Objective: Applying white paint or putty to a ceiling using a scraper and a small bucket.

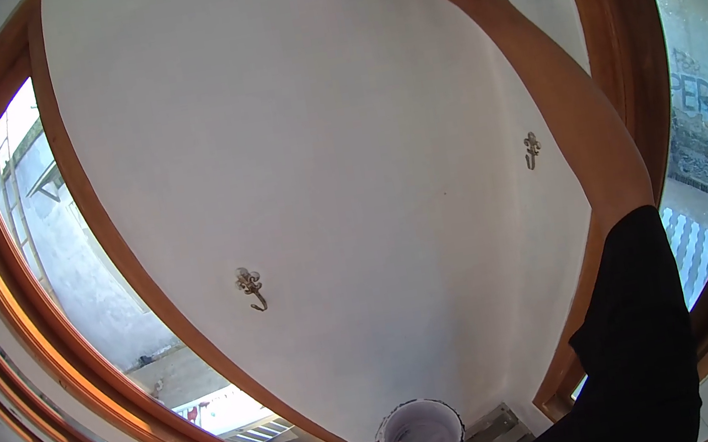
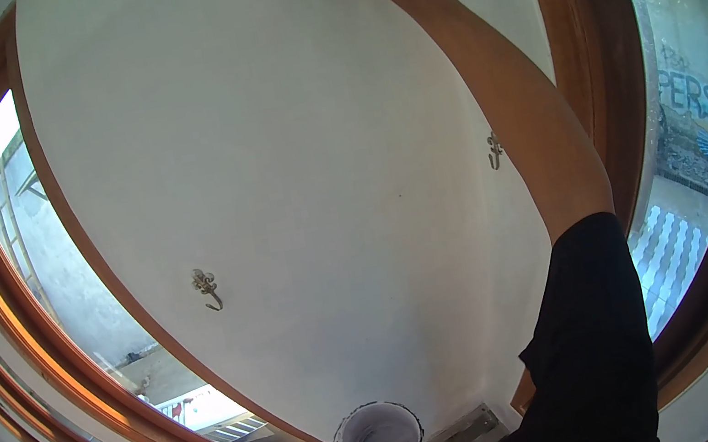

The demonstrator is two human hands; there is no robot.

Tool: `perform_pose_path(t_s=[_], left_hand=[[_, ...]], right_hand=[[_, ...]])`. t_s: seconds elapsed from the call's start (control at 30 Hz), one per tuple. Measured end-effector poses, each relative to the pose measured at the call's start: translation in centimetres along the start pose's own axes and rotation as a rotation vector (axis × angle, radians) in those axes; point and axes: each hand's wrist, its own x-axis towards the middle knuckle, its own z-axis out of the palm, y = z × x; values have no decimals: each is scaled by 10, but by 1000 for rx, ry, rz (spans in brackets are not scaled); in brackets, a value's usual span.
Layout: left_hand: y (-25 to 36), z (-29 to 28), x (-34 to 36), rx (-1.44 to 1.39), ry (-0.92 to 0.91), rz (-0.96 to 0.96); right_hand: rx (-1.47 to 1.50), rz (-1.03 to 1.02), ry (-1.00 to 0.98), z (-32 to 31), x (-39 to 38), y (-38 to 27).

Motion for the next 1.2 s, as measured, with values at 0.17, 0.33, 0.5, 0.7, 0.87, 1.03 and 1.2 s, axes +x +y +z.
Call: perform_pose_path(t_s=[0.17, 0.33, 0.5, 0.7, 0.87, 1.03, 1.2], left_hand=[[5, -8, -1, 18, 11, 65], [11, -21, 4, 78, 36, 103], [7, -16, 19, 30, -17, -53], [16, 0, 16, 96, -49, 65], [0, -1, 9, 147, -29, 295], [7, -9, 5, 81, -19, 58], [21, -21, 14, -25, -70, -108]], right_hand=[[-156, 32, 30, 6, -95, -16], [-122, 118, -106, -14, -173, -85], [-75, -41, -104, -34, -112, -67], [125, -76, 73, -3, 42, -33], [64, 78, -261, -5, 61, -27], [156, 106, -438, -16, 6, -37], [262, 262, -623, -32, -59, -92]])
